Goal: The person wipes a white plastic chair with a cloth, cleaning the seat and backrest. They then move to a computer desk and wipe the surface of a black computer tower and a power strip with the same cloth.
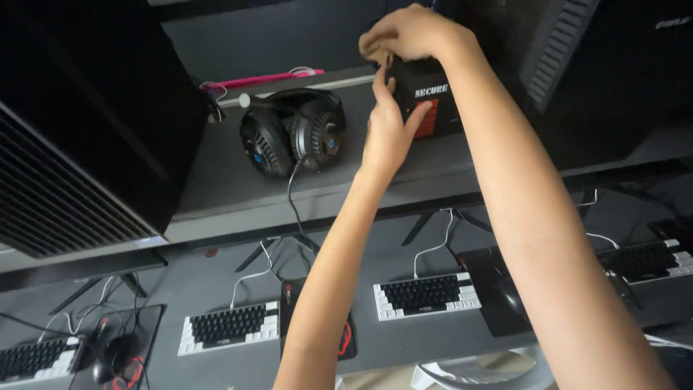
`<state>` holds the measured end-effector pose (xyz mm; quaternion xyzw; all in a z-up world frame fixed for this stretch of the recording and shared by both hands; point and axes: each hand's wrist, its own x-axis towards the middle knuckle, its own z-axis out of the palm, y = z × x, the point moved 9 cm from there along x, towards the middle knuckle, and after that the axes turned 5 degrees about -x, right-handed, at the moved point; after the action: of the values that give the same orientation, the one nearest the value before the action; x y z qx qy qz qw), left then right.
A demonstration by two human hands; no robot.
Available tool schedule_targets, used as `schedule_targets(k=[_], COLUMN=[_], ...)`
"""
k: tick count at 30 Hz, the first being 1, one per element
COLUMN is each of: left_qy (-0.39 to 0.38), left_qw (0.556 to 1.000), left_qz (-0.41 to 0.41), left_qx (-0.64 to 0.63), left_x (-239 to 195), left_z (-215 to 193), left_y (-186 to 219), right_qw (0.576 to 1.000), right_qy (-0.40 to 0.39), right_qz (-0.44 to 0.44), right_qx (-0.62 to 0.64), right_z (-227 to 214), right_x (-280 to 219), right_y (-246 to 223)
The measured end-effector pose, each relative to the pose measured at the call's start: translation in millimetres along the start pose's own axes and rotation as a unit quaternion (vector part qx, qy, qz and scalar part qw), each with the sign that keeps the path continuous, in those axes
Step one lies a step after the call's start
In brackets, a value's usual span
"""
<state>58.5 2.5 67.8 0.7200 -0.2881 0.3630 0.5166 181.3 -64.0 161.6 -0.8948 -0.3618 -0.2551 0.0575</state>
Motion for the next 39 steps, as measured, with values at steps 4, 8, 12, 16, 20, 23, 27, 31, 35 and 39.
schedule_targets(k=[4,8,12,16,20,23,27,31,35,39], left_qy=[0.007,0.004,0.005,0.007,0.014,0.019,0.026,0.019,0.015,0.019], left_qw=[1.000,1.000,1.000,1.000,1.000,1.000,0.999,0.999,1.000,0.997], left_qz=[0.005,-0.011,0.001,-0.003,-0.004,0.007,0.043,0.020,0.006,0.062], left_qx=[-0.002,0.007,0.017,0.010,0.004,0.002,-0.014,-0.029,-0.018,-0.029], left_x=[0,0,0,2,1,3,1,-1,-13,-56], left_z=[0,2,7,1,3,3,4,2,-10,-68], left_y=[-5,-12,-20,-11,-12,-15,-14,-9,0,87], right_qw=[0.984,0.969,0.936,0.931,0.936,0.939,0.967,0.977,0.987,0.965], right_qy=[0.012,0.048,-0.008,-0.008,0.042,0.050,0.070,0.140,0.160,0.248], right_qz=[0.176,0.231,0.245,0.220,0.248,0.235,0.165,0.044,0.016,-0.027], right_qx=[0.015,-0.069,-0.252,-0.292,-0.247,-0.248,-0.182,-0.156,-0.028,0.077], right_z=[31,77,64,9,-17,-27,-59,-89,-103,-124], right_x=[-1,4,0,-37,-62,-76,-103,-126,-152,-197], right_y=[67,141,127,42,15,-12,-65,-129,-172,-227])
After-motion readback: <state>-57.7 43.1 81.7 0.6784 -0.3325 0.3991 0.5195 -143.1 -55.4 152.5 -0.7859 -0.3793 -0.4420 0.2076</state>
